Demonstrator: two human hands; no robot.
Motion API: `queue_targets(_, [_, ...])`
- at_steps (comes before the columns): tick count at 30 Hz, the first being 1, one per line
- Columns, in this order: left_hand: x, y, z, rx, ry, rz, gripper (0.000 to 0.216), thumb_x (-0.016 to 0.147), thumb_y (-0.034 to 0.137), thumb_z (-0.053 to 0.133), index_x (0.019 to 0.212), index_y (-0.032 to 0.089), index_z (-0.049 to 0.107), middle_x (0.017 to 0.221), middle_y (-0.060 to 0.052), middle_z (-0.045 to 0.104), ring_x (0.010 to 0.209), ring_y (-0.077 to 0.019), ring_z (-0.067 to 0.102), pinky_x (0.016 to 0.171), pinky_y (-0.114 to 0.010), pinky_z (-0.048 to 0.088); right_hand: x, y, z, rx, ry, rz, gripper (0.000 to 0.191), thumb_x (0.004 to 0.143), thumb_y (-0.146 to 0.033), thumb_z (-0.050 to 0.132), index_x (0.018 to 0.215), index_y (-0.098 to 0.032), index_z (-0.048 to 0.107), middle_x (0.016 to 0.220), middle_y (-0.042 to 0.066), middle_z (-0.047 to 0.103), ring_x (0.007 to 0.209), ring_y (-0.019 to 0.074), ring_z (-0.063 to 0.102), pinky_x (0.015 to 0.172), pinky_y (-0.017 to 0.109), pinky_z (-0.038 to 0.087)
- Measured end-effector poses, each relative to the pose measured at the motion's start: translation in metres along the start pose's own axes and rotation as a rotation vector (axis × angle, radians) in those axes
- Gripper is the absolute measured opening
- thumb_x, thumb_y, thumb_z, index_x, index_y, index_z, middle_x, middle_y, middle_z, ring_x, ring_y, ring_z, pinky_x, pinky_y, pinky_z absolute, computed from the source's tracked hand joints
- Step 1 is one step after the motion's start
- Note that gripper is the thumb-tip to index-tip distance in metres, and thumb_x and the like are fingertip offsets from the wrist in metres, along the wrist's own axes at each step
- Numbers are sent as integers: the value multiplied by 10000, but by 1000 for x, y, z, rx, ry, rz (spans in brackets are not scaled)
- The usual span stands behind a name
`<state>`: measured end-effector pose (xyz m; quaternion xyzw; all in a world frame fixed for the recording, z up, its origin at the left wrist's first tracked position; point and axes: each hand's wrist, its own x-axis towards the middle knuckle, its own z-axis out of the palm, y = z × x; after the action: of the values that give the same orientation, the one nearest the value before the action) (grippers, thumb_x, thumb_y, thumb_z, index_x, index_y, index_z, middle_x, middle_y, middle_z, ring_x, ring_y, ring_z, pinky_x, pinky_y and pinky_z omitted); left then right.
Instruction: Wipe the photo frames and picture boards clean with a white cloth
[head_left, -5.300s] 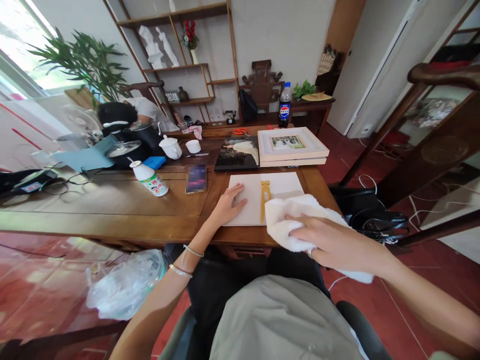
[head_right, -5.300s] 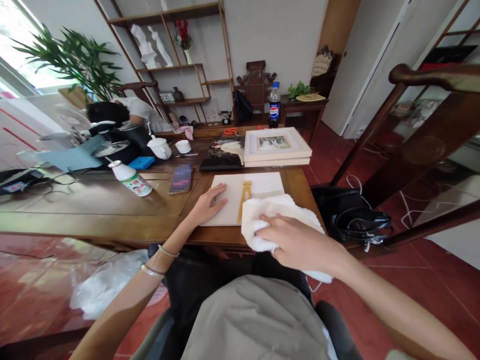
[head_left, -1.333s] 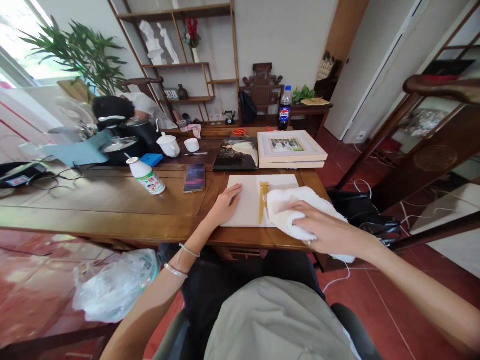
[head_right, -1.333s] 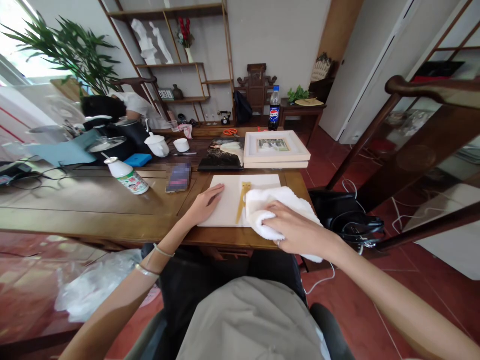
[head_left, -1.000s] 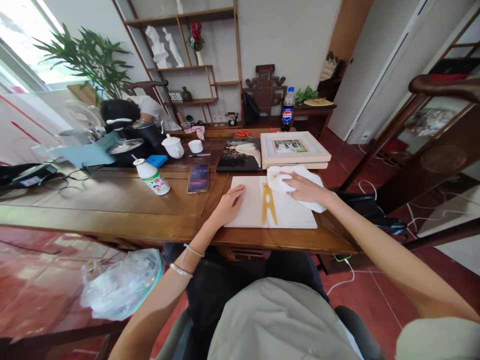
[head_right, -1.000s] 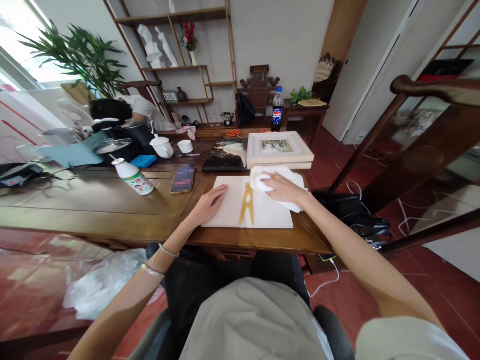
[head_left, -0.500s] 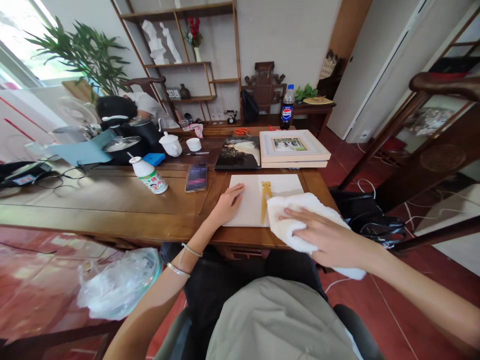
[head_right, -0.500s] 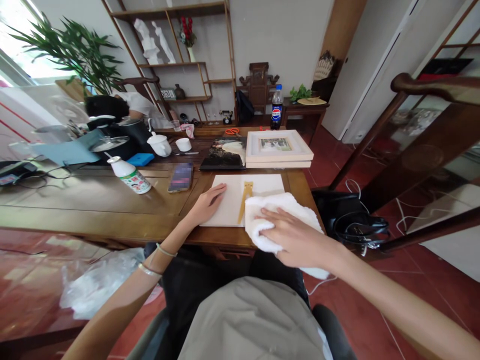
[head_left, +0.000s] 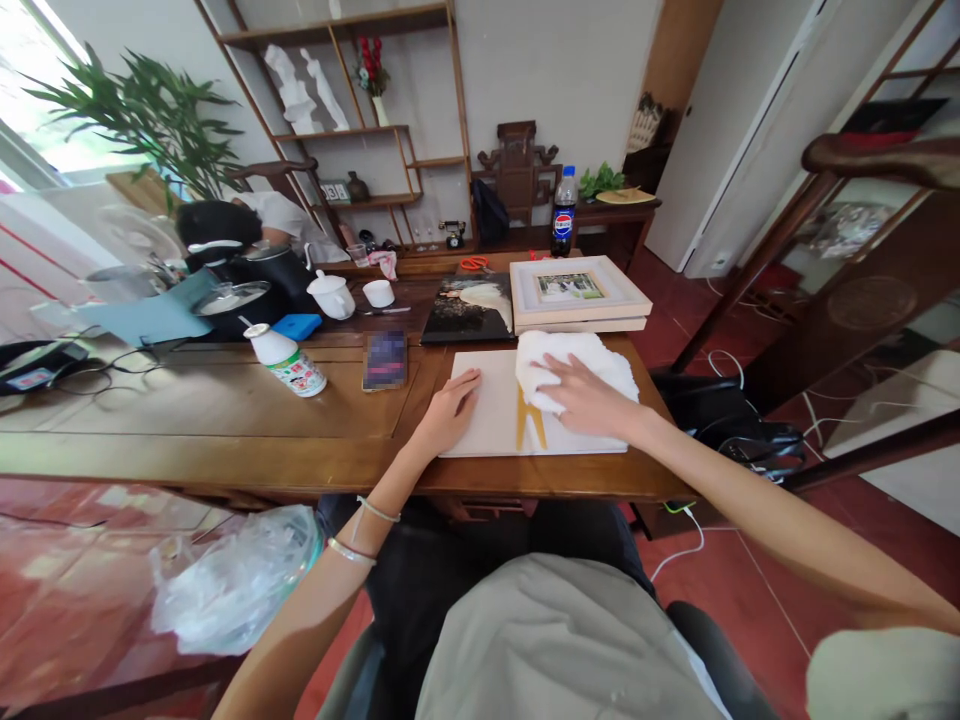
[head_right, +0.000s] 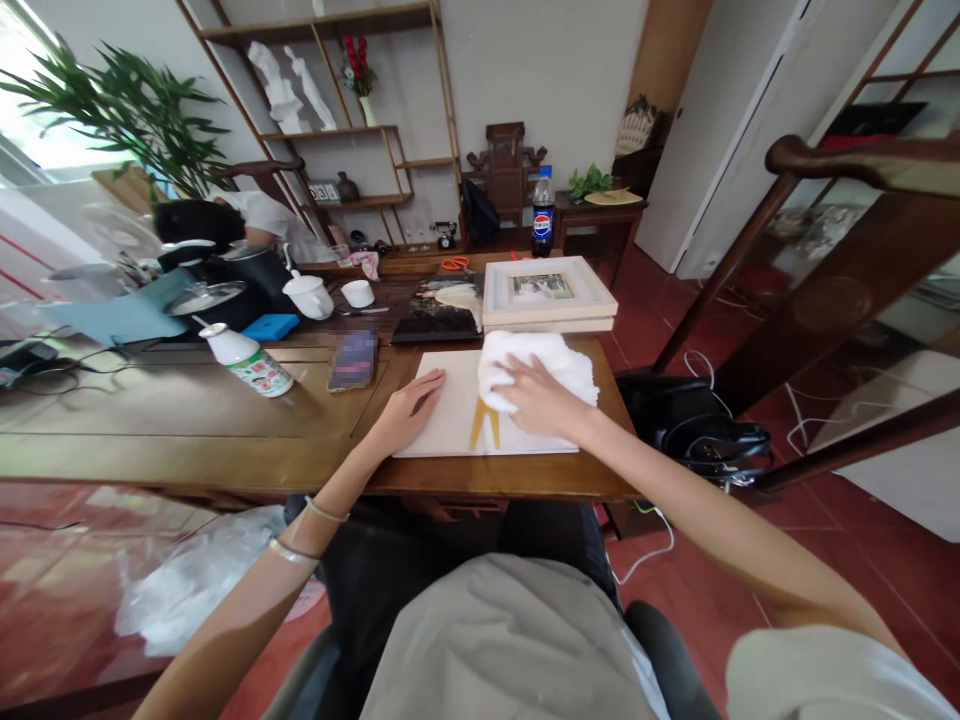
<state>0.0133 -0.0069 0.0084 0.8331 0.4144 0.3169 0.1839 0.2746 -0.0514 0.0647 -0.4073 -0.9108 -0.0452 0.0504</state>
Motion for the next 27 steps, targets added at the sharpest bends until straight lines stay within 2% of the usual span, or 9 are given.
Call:
queue_targets(3, [0,1,0,5,2,-1,408,936,284,395,1251,138,610,1384,-125,552,1330,-250,470,1158,-450,312,-32,-35,-6,36,-24,-93,480,673,-63,548,1127,-153,676,1514,175,355,1437,361,175,1126,591,161])
queue_targets(7, [0,0,2,8,9,-7,410,936,286,395,1249,128,608,1383,-133,552,1331,-249,469,1159,-455,306,-53,-59,-18,104,-64,-187,420,668,-75,574,1047,-192,709,1504,134,389,1426,350,222,1152,553,145])
queue_targets(10, [1,-1,2,7,9,-8,412,936,291,395,1243,122,611,1378,-138,556,1328,-252,472,1156,-459,309,-39,-48,-22,135,-35,-197,441,687,-66,550,1090,-179,685,1435,145,477,1388,312,330,1126,510,260])
queue_targets(13, [1,-1,1,14,5,-4,408,938,295,392,1244,137,611,1378,-127,557,1327,-247,475,1154,-461,312,-10,-21,-18,146,-5,-125,483,703,-60,523,1161,-147,647,1357,179,546,1325,304,429,1053,479,379])
queue_targets(16, [1,-2,0,15,-2,1,408,935,302,399,1243,141,613,1381,-123,556,1326,-243,476,1154,-450,315,18,3,-11,129,17,-19,529,722,-46,481,1232,-119,600,1353,192,548,1302,302,460,1022,452,414])
queue_targets(19, [1,-2,-1,4,-1,4,403,931,308,411,1238,151,620,1382,-115,556,1325,-242,477,1155,-443,318,28,7,-7,115,32,20,530,723,-27,458,1228,-105,596,1328,197,563,1268,298,494,1000,429,434])
queue_targets(23, [1,-1,0,-9,7,-1,396,932,309,414,1238,166,621,1375,-104,565,1322,-243,480,1150,-447,328,7,-26,-9,99,54,-104,428,694,-40,496,1074,-137,667,1224,180,624,1301,329,440,1032,521,381])
queue_targets(27, [1,0,1,-19,13,2,416,929,292,410,1246,116,613,1376,-134,558,1323,-242,480,1149,-422,337,-27,-65,-19,149,36,-202,412,684,-80,540,1067,-153,674,1389,178,507,1386,325,319,1105,527,286])
